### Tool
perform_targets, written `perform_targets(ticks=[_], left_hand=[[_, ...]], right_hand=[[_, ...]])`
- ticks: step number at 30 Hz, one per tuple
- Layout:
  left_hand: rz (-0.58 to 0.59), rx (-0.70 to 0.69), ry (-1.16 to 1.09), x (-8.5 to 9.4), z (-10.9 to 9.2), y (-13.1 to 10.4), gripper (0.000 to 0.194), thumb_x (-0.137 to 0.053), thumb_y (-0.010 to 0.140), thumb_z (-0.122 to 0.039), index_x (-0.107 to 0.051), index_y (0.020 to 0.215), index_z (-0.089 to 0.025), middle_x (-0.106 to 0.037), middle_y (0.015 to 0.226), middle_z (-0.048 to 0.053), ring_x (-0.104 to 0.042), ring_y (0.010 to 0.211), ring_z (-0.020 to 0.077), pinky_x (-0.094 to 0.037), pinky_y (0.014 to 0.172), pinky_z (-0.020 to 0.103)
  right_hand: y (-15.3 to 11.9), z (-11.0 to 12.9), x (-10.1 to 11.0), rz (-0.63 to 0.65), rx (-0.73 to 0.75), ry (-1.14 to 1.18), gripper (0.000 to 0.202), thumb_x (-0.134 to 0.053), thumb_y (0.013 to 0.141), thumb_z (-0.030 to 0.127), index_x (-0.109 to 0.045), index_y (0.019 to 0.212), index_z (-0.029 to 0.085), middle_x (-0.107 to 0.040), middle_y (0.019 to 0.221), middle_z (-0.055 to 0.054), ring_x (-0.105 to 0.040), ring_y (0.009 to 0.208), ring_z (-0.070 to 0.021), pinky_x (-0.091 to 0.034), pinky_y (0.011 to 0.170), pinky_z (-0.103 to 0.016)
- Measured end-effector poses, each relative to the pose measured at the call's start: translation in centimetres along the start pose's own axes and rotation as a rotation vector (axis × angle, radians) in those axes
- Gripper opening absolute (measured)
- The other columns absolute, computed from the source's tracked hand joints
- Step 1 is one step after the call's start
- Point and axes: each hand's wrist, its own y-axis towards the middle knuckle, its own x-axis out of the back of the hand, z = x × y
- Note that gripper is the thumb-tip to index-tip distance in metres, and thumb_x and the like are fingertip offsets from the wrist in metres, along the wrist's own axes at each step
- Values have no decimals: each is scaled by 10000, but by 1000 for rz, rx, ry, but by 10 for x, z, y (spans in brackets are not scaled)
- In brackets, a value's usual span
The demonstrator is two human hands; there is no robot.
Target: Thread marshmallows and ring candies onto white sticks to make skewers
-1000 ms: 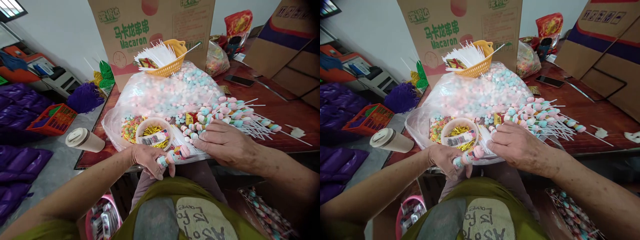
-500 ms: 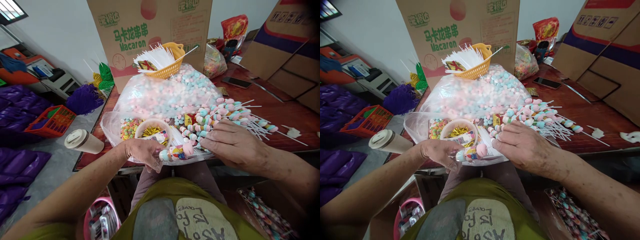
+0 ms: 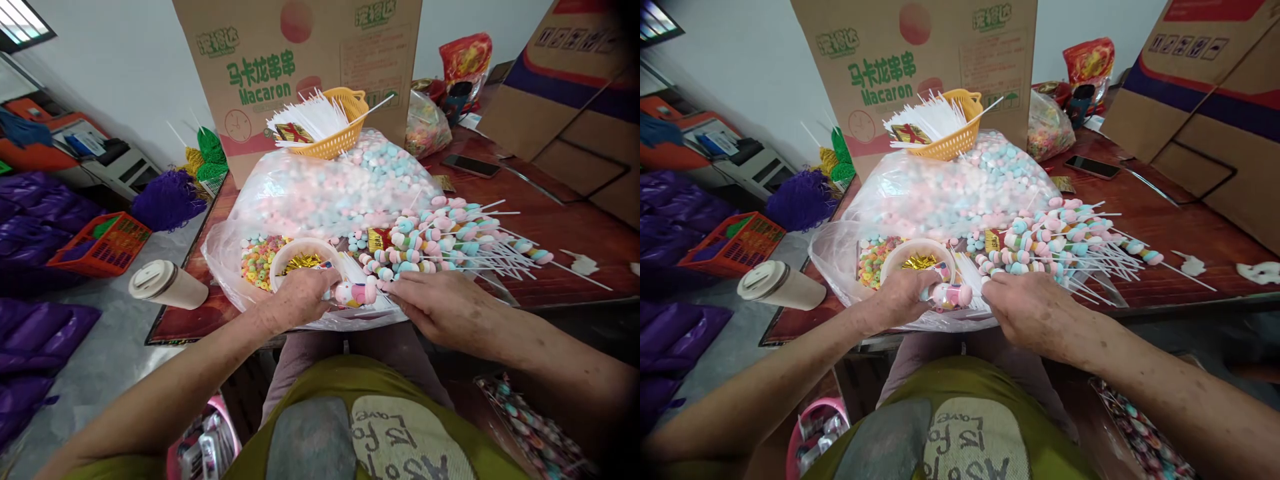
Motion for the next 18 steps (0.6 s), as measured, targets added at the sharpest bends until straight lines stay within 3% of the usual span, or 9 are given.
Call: perform_targets(ticks=[4,9,12,15,18], left_hand=[[-18,23,90,-2,-5,3,298,-567,746,-387,-541,960,-182,-637,884,70,-583,829,237,-400,677,294],[61,-50,-98,-5,-12,9,315,-571,728,-475,-547,870,-195,-586,739,4,-539,688,163,-351,581,238],[140,-77,-276,-6,-13,11,318,-609,703,-447,-548,853,-174,-555,699,-15,-518,669,143,-359,584,228],[224,-103,-480,1,-10,9,485,-666,661,-428,-527,1049,-172,-598,920,14,-551,841,167,-408,711,242],[242,-93,-353,14,-6,1,595,-655,680,-374,-455,1212,-198,-576,1097,56,-530,990,210,-393,837,286]], right_hand=[[8,3,-1,29,-24,45,178,-404,834,142,-557,743,159,-587,748,-46,-520,640,-130,-253,539,-259],[19,17,-10,-15,76,-113,171,-441,756,56,-574,759,164,-567,686,-40,-461,553,-137,-165,500,-285],[25,14,-17,-100,173,-94,168,-441,778,66,-584,756,152,-564,699,-58,-466,614,-153,-217,536,-281],[26,1,-17,-128,230,-75,142,-464,796,103,-586,745,154,-573,725,-64,-469,708,-176,-274,632,-290],[24,-9,-8,-90,233,-91,137,-477,778,106,-566,692,165,-562,677,-47,-450,693,-177,-272,660,-305]])
